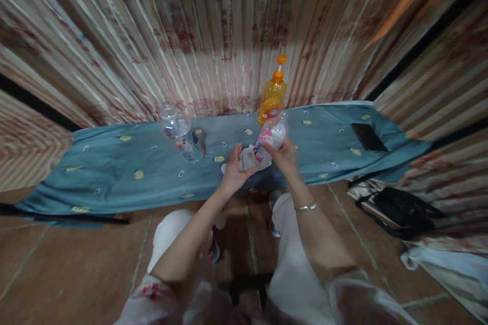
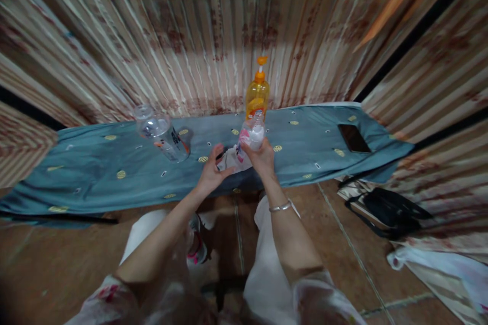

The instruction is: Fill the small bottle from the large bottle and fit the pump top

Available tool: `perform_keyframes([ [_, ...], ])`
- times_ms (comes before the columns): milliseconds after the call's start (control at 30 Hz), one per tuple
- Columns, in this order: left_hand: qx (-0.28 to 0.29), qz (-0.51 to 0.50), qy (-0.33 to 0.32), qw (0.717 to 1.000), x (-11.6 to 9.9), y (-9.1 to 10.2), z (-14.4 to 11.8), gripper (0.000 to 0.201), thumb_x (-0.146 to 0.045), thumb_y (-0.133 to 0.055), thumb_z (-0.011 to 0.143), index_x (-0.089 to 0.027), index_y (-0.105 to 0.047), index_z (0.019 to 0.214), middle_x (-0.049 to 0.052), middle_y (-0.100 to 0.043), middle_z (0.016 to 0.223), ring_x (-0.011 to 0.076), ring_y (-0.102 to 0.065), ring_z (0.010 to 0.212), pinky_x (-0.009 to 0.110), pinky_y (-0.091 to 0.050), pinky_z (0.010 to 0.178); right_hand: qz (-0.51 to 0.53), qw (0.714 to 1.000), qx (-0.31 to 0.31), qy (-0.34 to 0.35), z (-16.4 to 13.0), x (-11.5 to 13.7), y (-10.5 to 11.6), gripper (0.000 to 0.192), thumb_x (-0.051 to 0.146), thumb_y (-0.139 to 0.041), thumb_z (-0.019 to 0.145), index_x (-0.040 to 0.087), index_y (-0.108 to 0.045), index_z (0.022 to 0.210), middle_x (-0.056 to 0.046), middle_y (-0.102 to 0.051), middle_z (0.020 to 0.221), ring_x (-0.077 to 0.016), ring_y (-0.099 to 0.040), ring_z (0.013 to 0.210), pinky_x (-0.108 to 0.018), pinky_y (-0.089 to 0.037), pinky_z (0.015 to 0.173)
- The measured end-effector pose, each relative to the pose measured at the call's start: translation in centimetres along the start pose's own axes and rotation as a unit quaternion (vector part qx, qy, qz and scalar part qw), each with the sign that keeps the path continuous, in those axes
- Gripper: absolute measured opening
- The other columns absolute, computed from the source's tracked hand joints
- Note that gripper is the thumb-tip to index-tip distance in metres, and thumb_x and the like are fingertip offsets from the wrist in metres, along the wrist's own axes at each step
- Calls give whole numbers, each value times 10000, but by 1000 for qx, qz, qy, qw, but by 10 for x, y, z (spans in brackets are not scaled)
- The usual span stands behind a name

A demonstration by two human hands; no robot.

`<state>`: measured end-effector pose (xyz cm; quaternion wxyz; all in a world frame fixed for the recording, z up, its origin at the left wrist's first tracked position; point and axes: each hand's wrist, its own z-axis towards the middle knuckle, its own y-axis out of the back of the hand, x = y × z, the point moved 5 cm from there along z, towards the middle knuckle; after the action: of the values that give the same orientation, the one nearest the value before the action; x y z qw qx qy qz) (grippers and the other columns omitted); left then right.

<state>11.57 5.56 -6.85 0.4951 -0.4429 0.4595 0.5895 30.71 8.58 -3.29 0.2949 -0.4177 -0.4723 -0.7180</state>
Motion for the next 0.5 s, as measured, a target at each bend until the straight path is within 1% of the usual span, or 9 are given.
perform_keyframes([
  [67, 2, -2, -13, 1000, -3, -8, 1, 994, -209, -955, 523, -214, -508, 1411, 174, -495, 1543, 346, -441, 1456, 535, -325, 1212, 5, 1000, -1, 6, -2, 5, -3, 503, 570, -767, 711, 155, -703, 988, -128, -790, 944, -285, -730, 831, -363, -538, 713],
  [100, -1, -7, -19, 1000, -6, -12, 1, 1005, -230, -959, 541, -214, -489, 1429, 178, -472, 1563, 340, -423, 1471, 525, -301, 1224, 6, 1000, 3, 9, -4, 9, -5, 502, 574, -764, 715, 152, -700, 979, -126, -788, 927, -279, -726, 813, -357, -535, 697],
  [133, -10, -25, -24, 999, -8, -13, 2, 1027, -227, -973, 520, -214, -488, 1425, 184, -463, 1568, 345, -412, 1479, 521, -293, 1227, 6, 1000, 11, 13, -7, 13, -9, 499, 578, -763, 718, 153, -698, 970, -120, -786, 911, -270, -723, 793, -351, -534, 684],
  [200, -35, -74, -17, 996, -11, -13, 4, 1074, -181, -993, 442, -225, -505, 1398, 173, -496, 1532, 355, -435, 1461, 503, -306, 1219, 16, 999, 34, 22, -14, 21, -18, 492, 579, -765, 726, 165, -691, 982, -102, -786, 911, -254, -721, 778, -337, -539, 672],
  [267, -52, -111, 1, 992, -12, -9, 6, 1073, -100, -975, 389, -230, -536, 1358, 147, -571, 1438, 347, -526, 1375, 472, -361, 1186, 27, 997, 62, 23, -22, 29, -28, 495, 575, -780, 723, 177, -684, 1001, -92, -786, 919, -248, -728, 785, -333, -555, 685],
  [333, -73, -115, 3, 991, -14, -1, 7, 968, -40, -927, 415, -221, -578, 1299, 120, -622, 1347, 325, -586, 1297, 426, -395, 1157, 36, 995, 86, 20, -32, 36, -36, 543, 575, -800, 710, 186, -674, 1067, -94, -788, 970, -250, -738, 824, -345, -577, 731],
  [367, -85, -108, -2, 990, -15, 4, 8, 885, -21, -898, 433, -213, -606, 1246, 109, -638, 1314, 316, -594, 1282, 408, -404, 1147, 47, 994, 94, 29, -36, 40, -40, 618, 576, -820, 692, 189, -657, 1146, -99, -787, 1032, -255, -743, 877, -356, -588, 778],
  [433, -93, -89, 1, 992, -15, 14, 7, 720, -20, -861, 463, -206, -645, 1124, 79, -684, 1183, 307, -634, 1187, 399, -445, 1100, 85, 988, 117, 57, -42, 47, -46, 843, 580, -855, 659, 182, -567, 1343, -118, -765, 1165, -262, -741, 996, -378, -591, 884],
  [500, -99, -91, 6, 991, -15, 23, 6, 668, -50, -870, 472, -216, -637, 1076, 50, -693, 1112, 287, -658, 1097, 395, -479, 1049, 125, 977, 149, 83, -43, 50, -49, 971, 595, -851, 676, 191, -463, 1469, -127, -730, 1270, -257, -729, 1093, -383, -578, 965],
])
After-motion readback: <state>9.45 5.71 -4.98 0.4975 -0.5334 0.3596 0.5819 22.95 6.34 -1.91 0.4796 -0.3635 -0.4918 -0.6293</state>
